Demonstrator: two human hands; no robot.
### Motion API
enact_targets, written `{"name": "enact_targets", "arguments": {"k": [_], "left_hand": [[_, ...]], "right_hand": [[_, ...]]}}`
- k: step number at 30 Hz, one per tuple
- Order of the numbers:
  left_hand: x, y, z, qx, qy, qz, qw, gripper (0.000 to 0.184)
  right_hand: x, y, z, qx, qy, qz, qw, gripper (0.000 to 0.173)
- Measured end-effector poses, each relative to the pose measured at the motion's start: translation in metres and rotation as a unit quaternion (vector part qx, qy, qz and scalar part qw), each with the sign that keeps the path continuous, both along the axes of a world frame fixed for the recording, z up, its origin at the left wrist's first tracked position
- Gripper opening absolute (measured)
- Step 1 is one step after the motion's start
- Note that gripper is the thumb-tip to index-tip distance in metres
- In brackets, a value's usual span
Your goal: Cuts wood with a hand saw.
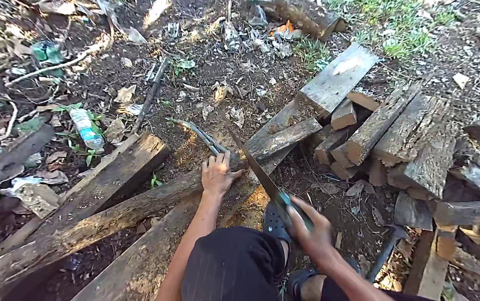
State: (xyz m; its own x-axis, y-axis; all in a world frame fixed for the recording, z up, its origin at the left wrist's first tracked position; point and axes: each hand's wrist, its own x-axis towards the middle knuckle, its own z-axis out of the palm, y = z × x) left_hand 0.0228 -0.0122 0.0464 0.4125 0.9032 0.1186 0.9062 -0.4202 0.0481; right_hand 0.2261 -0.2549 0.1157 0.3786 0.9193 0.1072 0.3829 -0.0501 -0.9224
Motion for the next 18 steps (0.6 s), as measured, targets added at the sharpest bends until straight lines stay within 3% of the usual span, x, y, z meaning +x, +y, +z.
{"name": "enact_targets", "arguments": {"k": [3,5,7,11,13,16,18], "left_hand": [[0.001,0.004,0.0,0.0,-0.008,0.002,1.0,0.093],[-0.004,0.003,0.002,-0.008,-0.002,0.0,1.0,0.092],[-0.001,0.001,0.002,-0.013,-0.002,0.002,1.0,0.094],[0.0,0.002,0.008,-0.04,-0.016,0.007,0.999,0.093],[-0.001,0.004,0.003,-0.019,-0.012,0.004,1.0,0.093],[-0.002,0.005,-0.003,0.0,-0.008,-0.004,1.0,0.092],[0.0,0.005,-0.003,0.009,-0.015,-0.004,1.0,0.092]], "right_hand": [[-0.019,0.114,-0.02,0.001,0.056,-0.018,0.998,0.037],[-0.023,0.12,-0.023,-0.009,0.067,-0.008,0.998,0.039],[-0.014,0.074,-0.024,0.004,0.043,-0.002,0.999,0.04],[0.006,-0.073,0.014,-0.031,0.033,-0.003,0.999,0.038],[0.01,-0.091,0.022,-0.034,0.042,-0.002,0.999,0.037],[-0.001,-0.001,-0.004,0.005,-0.002,0.002,1.0,0.036],[-0.011,0.078,-0.02,0.023,0.038,-0.01,0.999,0.035]]}}
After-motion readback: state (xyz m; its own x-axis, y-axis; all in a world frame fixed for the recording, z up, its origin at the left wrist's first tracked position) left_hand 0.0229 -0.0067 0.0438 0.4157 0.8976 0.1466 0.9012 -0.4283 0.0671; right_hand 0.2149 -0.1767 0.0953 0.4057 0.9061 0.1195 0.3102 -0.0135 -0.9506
